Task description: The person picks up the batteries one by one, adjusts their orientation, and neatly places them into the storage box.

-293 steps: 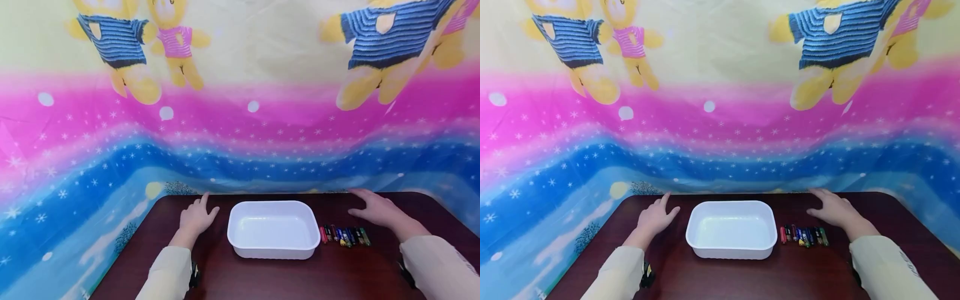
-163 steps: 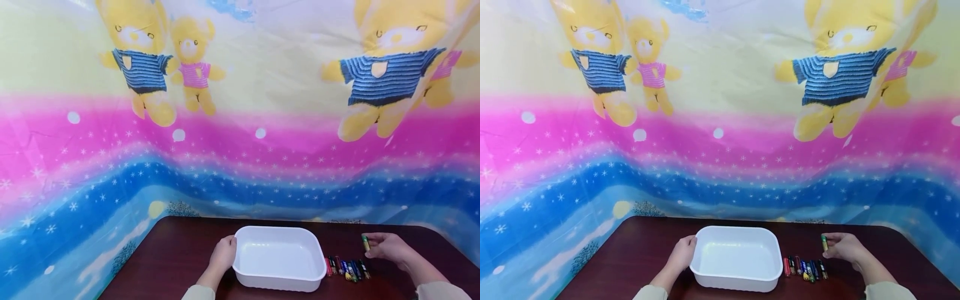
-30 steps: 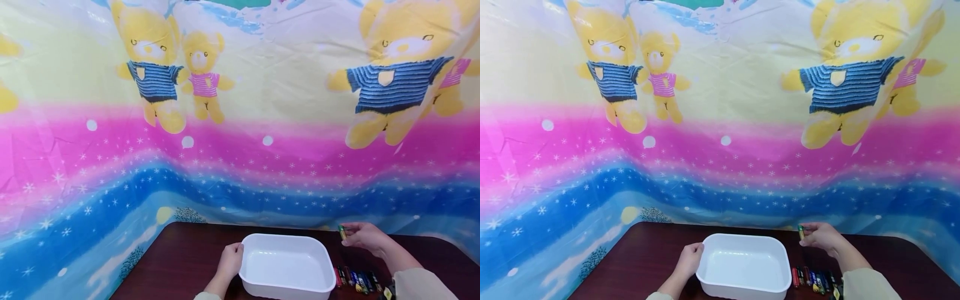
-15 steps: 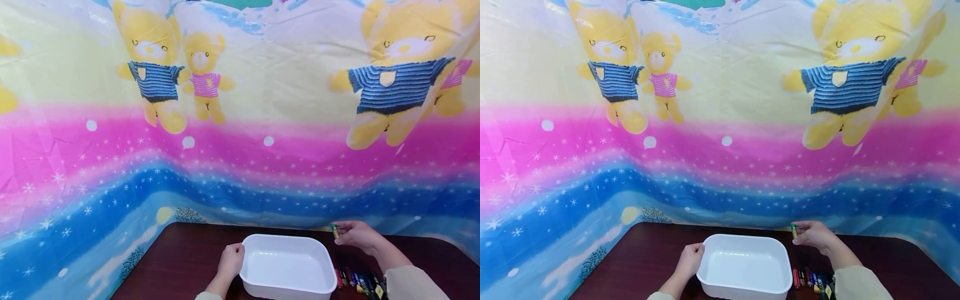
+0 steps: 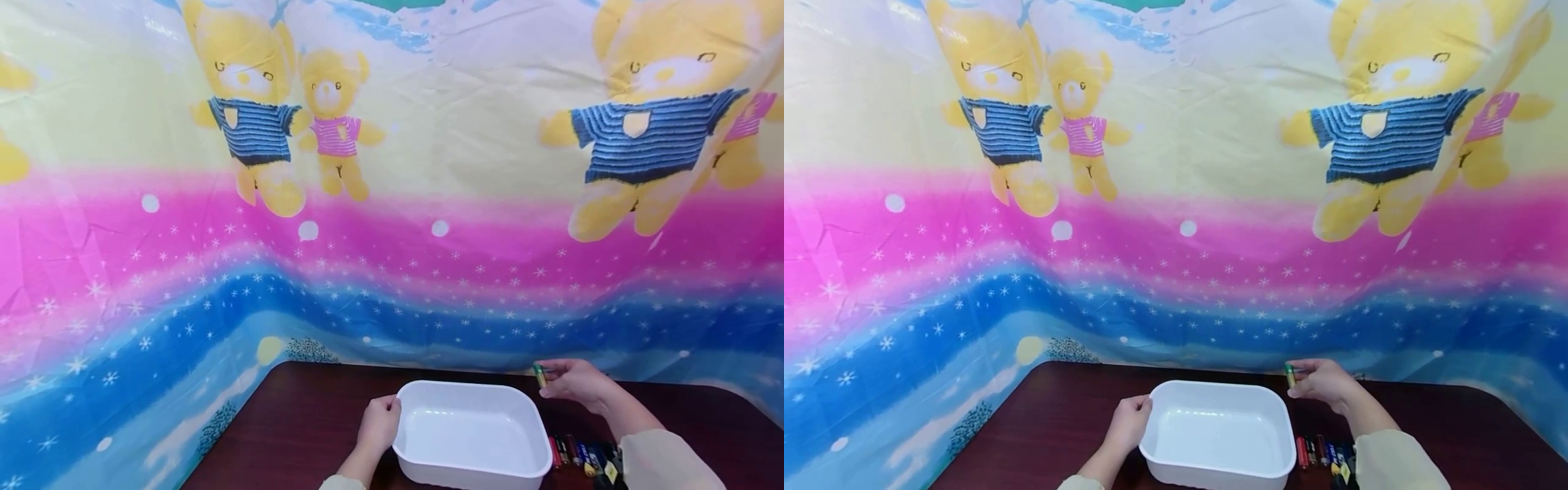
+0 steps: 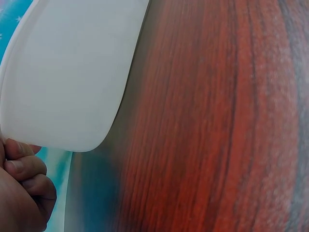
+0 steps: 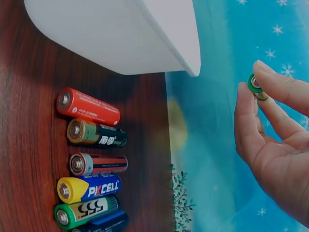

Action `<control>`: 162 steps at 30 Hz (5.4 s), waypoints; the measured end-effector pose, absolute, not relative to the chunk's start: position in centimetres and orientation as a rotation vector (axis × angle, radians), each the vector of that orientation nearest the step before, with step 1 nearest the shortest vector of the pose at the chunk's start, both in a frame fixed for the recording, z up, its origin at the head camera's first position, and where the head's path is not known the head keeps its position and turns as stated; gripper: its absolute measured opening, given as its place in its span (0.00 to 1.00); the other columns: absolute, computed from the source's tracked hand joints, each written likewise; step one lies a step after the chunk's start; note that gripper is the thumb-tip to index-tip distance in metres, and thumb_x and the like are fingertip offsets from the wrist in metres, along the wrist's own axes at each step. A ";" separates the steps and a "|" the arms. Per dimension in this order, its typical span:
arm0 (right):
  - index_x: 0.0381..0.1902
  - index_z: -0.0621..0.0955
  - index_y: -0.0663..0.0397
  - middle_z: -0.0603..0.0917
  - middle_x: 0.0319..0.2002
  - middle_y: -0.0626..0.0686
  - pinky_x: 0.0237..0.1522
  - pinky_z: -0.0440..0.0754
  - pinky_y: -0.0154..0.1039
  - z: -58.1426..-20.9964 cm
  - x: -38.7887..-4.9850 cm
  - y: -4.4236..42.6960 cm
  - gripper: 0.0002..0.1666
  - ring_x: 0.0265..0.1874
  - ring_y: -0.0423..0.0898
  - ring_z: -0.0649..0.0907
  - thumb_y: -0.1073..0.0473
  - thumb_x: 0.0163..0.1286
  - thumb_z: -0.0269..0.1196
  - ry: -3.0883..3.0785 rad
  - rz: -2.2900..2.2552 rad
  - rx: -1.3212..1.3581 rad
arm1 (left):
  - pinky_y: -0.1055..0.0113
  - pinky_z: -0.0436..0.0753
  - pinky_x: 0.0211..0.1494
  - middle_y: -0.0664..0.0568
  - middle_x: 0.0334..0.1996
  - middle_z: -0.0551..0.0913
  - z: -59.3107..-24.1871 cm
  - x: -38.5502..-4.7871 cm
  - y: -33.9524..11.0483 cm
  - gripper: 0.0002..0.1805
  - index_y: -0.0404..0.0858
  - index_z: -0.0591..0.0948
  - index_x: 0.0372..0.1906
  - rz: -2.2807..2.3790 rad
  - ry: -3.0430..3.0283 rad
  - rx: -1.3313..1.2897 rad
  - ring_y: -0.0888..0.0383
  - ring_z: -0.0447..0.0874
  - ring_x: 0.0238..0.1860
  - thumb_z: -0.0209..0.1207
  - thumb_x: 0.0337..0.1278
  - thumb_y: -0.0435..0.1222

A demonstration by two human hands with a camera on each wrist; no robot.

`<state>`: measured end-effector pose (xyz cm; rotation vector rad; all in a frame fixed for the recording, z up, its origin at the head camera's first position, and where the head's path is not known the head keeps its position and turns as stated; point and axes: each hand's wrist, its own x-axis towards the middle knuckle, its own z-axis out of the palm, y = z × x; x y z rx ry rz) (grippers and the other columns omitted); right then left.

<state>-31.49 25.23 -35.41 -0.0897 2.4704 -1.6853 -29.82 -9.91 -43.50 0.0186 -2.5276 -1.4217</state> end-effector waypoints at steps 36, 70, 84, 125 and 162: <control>0.62 0.65 0.73 0.75 0.46 0.64 0.44 0.79 0.49 -35.7 -32.9 21.2 0.41 0.39 0.51 0.80 0.73 0.50 0.68 2.400 -1.756 -0.148 | 0.56 0.81 0.42 0.41 0.45 0.82 -43.1 -29.7 -9.7 0.15 0.30 0.82 0.46 -1.426 -2.545 0.066 0.50 0.80 0.45 0.51 0.63 0.35; 0.64 0.63 0.71 0.71 0.51 0.69 0.44 0.79 0.47 -36.9 -35.3 20.1 0.40 0.40 0.50 0.80 0.77 0.52 0.64 2.222 -1.923 -0.187 | 0.53 0.79 0.46 0.39 0.45 0.82 -43.2 -29.8 -9.7 0.16 0.28 0.81 0.47 -1.427 -2.536 0.071 0.47 0.79 0.48 0.51 0.62 0.34; 0.65 0.63 0.69 0.69 0.55 0.71 0.47 0.78 0.48 -37.5 -36.7 19.0 0.43 0.47 0.55 0.77 0.74 0.50 0.67 2.159 -1.927 -0.315 | 0.53 0.79 0.46 0.39 0.44 0.82 -43.3 -29.9 -9.7 0.16 0.28 0.81 0.46 -1.412 -2.537 0.075 0.47 0.80 0.47 0.51 0.62 0.35; 0.59 0.71 0.69 0.80 0.42 0.58 0.41 0.81 0.43 -39.3 -37.0 14.7 0.37 0.40 0.48 0.79 0.76 0.48 0.67 1.906 -1.656 -0.714 | 0.53 0.79 0.44 0.42 0.42 0.83 -43.0 -29.6 -9.2 0.16 0.30 0.82 0.46 -1.371 -2.521 0.159 0.50 0.81 0.44 0.51 0.62 0.36; 0.39 0.79 0.52 0.74 0.22 0.45 0.24 0.70 0.33 -42.1 -36.3 7.4 0.25 0.20 0.39 0.71 0.49 0.45 0.73 2.633 -0.814 -0.972 | 0.55 0.80 0.43 0.46 0.41 0.84 -43.3 -29.6 -9.0 0.14 0.34 0.84 0.44 -1.324 -2.545 0.128 0.55 0.81 0.41 0.51 0.61 0.37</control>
